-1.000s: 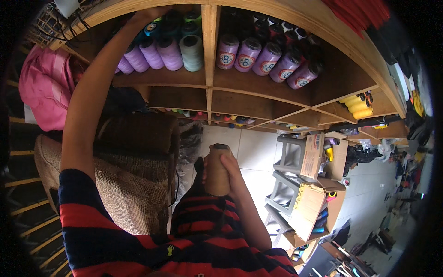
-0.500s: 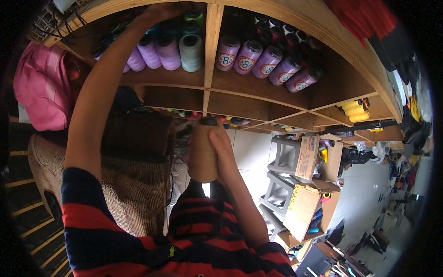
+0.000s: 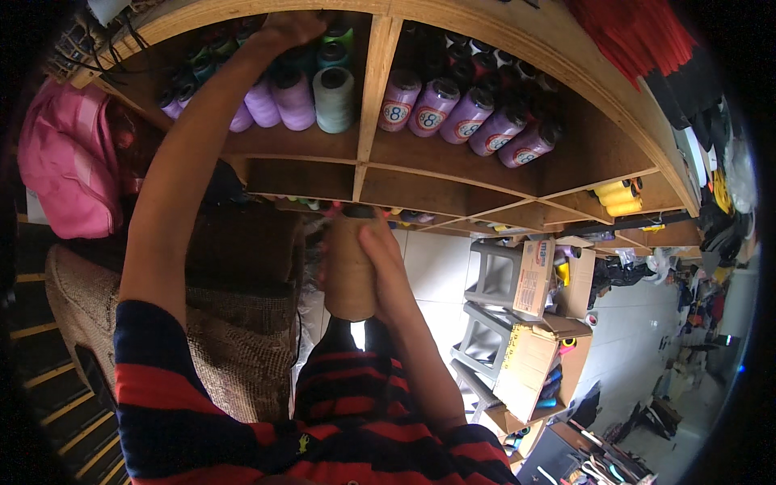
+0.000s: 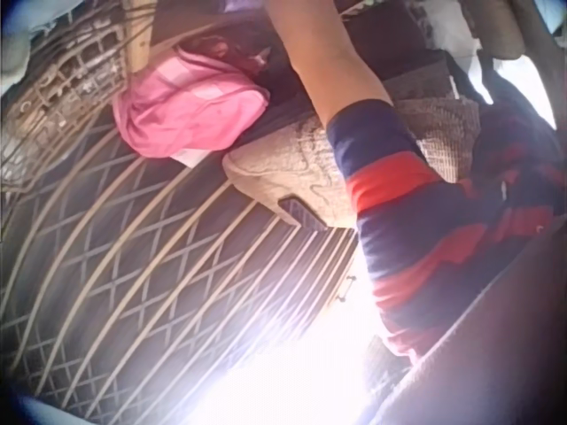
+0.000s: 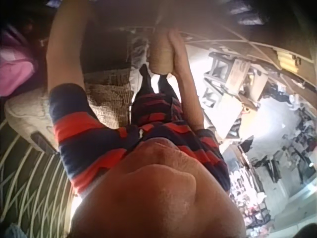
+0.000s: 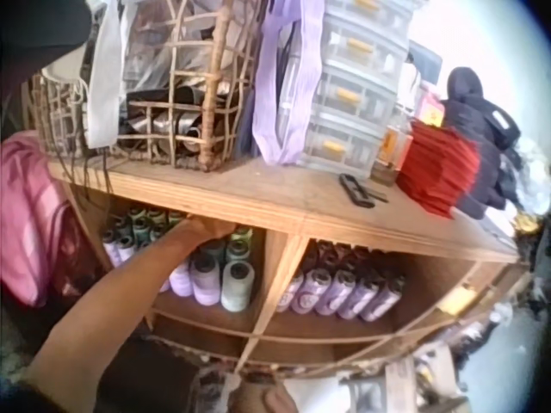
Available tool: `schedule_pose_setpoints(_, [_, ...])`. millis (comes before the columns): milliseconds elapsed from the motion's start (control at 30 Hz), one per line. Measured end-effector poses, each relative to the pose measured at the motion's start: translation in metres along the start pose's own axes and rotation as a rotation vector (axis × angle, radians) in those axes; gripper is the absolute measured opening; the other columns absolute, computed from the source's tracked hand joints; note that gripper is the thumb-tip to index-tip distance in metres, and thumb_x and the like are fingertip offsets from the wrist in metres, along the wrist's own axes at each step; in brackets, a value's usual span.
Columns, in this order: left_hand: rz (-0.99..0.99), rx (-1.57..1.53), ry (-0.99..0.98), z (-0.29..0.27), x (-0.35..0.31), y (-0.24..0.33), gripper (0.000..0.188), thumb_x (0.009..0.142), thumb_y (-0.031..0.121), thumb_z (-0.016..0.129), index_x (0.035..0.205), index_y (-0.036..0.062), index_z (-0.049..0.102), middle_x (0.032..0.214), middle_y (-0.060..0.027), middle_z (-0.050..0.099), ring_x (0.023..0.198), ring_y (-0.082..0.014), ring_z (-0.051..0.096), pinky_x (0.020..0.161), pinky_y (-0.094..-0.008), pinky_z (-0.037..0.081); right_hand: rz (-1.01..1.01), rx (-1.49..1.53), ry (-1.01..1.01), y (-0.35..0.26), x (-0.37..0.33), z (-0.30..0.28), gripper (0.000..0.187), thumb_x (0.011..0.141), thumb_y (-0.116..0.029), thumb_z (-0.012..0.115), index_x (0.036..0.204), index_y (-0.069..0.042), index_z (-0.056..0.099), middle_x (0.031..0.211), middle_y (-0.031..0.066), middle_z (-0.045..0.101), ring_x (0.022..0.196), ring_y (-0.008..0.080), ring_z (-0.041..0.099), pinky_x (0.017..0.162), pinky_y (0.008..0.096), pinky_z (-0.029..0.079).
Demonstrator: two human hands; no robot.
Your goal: The person selects various spools of thread from cardboard boxes on the floor and places them onto shelves in an organized manner. The person handles spools of various colors including purple, light green, orange, gray, blue, and yellow, placing them one or two at a time into specific slots or rows on the wooden shelves.
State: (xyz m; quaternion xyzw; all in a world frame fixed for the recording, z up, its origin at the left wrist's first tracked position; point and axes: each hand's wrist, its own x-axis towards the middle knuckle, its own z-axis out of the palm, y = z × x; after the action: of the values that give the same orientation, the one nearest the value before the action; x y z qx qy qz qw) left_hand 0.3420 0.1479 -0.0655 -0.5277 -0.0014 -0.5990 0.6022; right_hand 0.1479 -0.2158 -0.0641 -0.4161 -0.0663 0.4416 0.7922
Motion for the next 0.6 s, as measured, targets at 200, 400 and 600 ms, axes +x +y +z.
schedule_pose_setpoints(200, [-0.464, -1.191, -0.636, -0.012, 0.024, -0.036, 0.025, 0.086, 0.018, 0.052, 0.101, 0.0048, 0.067, 0.098, -0.0138, 0.067, 0.094, -0.031, 0.061, 0.084, -0.0406, 0.05, -0.024, -0.023, -0.009, 0.003, 0.005, -0.001, 0.055, 0.092, -0.045, 0.049, 0.128, -0.005, 0.039, 0.094, 0.0171, 0.056, 0.072, 0.0279, 0.065, 0.061, 0.0409, 0.057])
schedule_pose_setpoints(400, [-0.283, -1.485, -1.292, -0.019, 0.035, -0.062, 0.038, 0.082, 0.02, 0.049, 0.117, 0.0164, 0.064, 0.117, -0.0165, 0.062, 0.11, -0.0331, 0.056, 0.098, -0.0411, 0.039, -0.52, -0.625, -0.034, -0.043, 0.036, 0.054, 0.055, 0.09, -0.02, 0.059, 0.134, 0.0, 0.033, 0.119, 0.0164, 0.054, 0.109, 0.0237, 0.055, 0.095, 0.0333, 0.041])
schedule_pose_setpoints(600, [-0.412, -1.642, -0.976, -0.027, 0.011, -0.064, 0.038, 0.089, 0.039, 0.051, 0.12, 0.0197, 0.063, 0.115, -0.0158, 0.064, 0.11, -0.0375, 0.057, 0.103, -0.0537, 0.033, -1.023, -1.009, 0.037, -0.065, 0.086, 0.099, 0.053, 0.085, -0.011, 0.065, 0.129, 0.0, 0.039, 0.119, 0.0174, 0.054, 0.112, 0.0252, 0.052, 0.097, 0.0356, 0.04])
